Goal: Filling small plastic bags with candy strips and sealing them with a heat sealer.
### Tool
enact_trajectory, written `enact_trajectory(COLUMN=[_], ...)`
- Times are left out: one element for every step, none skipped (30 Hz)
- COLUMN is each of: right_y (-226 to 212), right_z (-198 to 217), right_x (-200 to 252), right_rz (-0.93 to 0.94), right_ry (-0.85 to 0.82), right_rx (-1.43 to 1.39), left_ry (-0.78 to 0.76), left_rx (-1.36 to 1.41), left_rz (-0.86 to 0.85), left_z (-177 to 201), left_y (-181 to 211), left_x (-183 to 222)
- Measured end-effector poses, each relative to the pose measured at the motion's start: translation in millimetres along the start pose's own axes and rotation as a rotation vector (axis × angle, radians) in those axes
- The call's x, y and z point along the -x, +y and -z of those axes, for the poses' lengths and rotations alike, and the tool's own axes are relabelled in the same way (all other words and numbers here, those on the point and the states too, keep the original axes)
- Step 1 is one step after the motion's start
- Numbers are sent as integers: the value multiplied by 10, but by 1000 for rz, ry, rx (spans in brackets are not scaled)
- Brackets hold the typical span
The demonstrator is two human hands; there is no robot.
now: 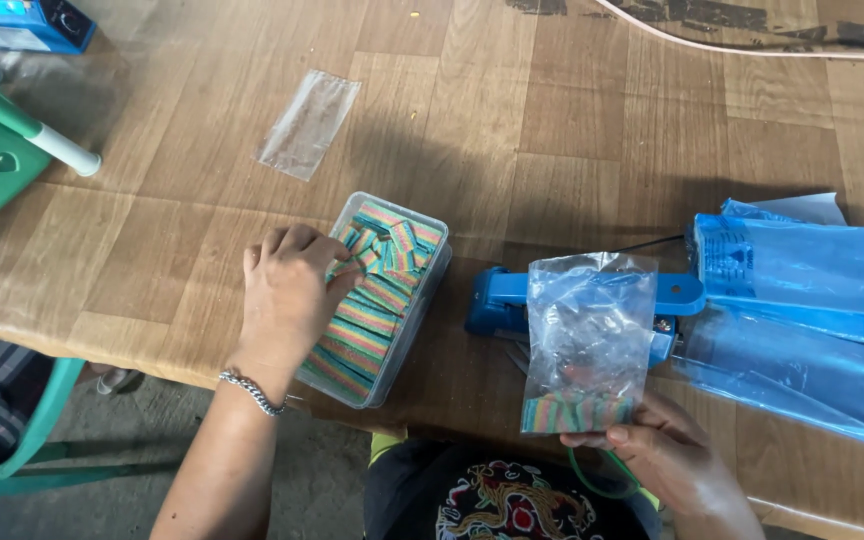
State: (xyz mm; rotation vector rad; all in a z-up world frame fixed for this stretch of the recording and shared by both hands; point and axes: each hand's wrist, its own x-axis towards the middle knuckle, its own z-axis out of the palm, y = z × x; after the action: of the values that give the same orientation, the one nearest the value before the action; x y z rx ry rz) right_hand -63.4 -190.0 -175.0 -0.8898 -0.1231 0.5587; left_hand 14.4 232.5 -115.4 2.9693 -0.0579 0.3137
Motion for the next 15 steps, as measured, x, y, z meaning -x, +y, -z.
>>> enact_trajectory(right_y=[-1,0,-1,-1,-1,-1,-15,-28,-41,-55,-73,-90,-65,-37,-6], right_z=[10,18,28,44,61,77,75,73,66,45,24,4,24,41,60], right_x=[3,1,-1,-3,-4,3,-3,-19,-32,-40,-46,-48,-73,-55,-38], right_rz=[-1,6,13,14,9,6,7,14,20,21,4,-8,-2,22,47], right_ry=[3,-2,-6,-2,-18,-32,-27,-49,-72,-76,-72,-65,-65,-72,-79], right_rx=[-1,-3,-5,-6,-12,-17,-18,-15,-12,-13,-3,8,6,-2,-11], left_ry=[-2,-21,-39,-41,-70,-99,-102,-82,-61,-59,-71,-83,-81,-64,-46], left_rx=[1,43,85,85,214,343,344,408,471,467,407,347,345,334,323], left_rz=[-1,20,42,39,77,114,110,77,45,46,51,50,45,40,34], left_z=[-4,-2,-1,73,146,218,155,101,51,45,41,31,39,26,10], left_y=[-6,-16,-24,5,37,70,64,49,33,57,84,115,113,129,142], left_x=[-8,-16,-24,-26,-28,-31,-54,-60,-64,-68,-73,-98,-95,-78,-61])
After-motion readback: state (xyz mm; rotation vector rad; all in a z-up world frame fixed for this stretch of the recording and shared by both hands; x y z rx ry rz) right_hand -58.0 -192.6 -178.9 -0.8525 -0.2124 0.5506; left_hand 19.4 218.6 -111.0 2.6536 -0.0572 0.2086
